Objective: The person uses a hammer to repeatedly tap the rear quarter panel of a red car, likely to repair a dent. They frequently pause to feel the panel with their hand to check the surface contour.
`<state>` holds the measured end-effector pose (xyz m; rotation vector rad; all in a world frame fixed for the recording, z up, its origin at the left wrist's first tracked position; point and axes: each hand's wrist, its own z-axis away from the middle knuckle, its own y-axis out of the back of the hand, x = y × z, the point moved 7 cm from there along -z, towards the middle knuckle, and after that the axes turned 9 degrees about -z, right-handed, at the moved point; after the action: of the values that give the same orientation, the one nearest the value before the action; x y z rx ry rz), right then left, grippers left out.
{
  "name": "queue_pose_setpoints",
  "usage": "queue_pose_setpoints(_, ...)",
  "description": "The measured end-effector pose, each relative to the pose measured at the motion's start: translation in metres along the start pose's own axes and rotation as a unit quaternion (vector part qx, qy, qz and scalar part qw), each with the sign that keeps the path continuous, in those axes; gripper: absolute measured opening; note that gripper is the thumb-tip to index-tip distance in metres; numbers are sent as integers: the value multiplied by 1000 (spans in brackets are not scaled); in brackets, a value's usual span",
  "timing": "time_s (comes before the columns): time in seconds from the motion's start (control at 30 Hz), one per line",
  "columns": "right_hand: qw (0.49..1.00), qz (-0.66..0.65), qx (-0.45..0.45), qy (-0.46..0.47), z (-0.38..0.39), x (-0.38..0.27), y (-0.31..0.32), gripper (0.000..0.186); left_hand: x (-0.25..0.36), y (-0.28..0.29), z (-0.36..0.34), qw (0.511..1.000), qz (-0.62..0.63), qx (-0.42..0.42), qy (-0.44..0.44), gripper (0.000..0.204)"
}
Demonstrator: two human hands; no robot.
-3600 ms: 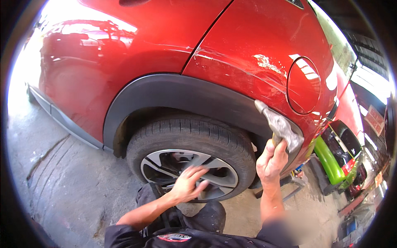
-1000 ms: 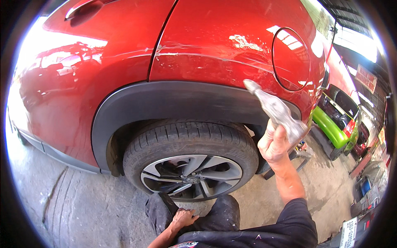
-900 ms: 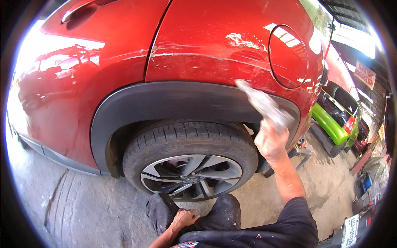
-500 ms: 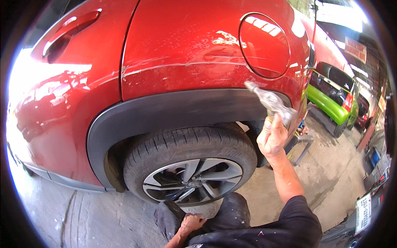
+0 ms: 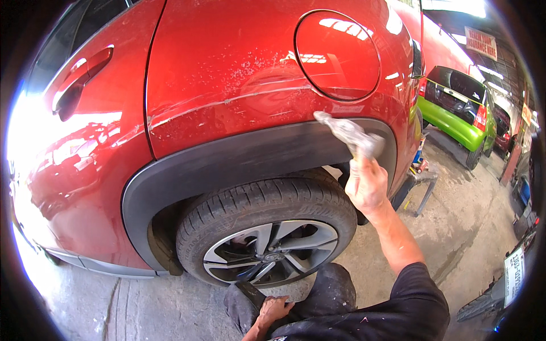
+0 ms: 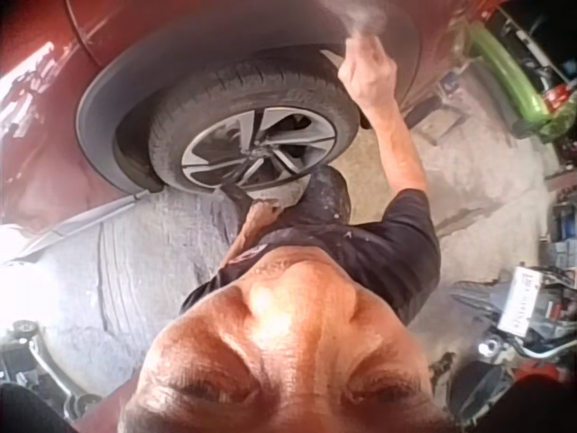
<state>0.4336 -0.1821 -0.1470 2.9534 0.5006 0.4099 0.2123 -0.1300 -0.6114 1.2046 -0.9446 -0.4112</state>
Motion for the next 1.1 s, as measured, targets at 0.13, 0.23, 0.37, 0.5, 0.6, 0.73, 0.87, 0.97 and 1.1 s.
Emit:
queue_pose_setpoints(0.13,997,-35,54,46,-4,-3,1,42,-7,-15,-1,999,-15,30,-16,50)
queue_pose_setpoints(0.23,997,12,-69,15,-21,-9,-18,47,-4,-8,-1,1000,-6,5,8,50)
queue_pose_setpoints(0.37,994,-45,18,97,-15,-19,-8,51,-7,-10,-5,1000,-11,11,-4,49)
queue_pose_setpoints(0.5,995,-5,-90,47,-35,-31,-31,51,-4,-7,-1,1000,-5,-1,0,48)
queue_pose_setpoints(0.6,987,-27,35,152,-40,-48,-26,55,-7,-11,0,999,-8,36,-11,48)
queue_pose_setpoints(0.73,991,-47,-60,110,-56,-55,-50,54,-8,-14,-1,999,10,32,8,47)
queue_pose_setpoints(0.87,986,-55,-18,157,-72,-74,-51,49,-10,-18,0,1000,0,18,-3,49)
queue_pose_setpoints(0.97,985,-51,-100,127,-82,-78,-67,51,-11,-14,-1,1000,19,17,10,49)
queue_pose_setpoints(1.1,982,-87,-59,159,-92,-95,-71,50,-15,-18,1,998,30,50,2,47)
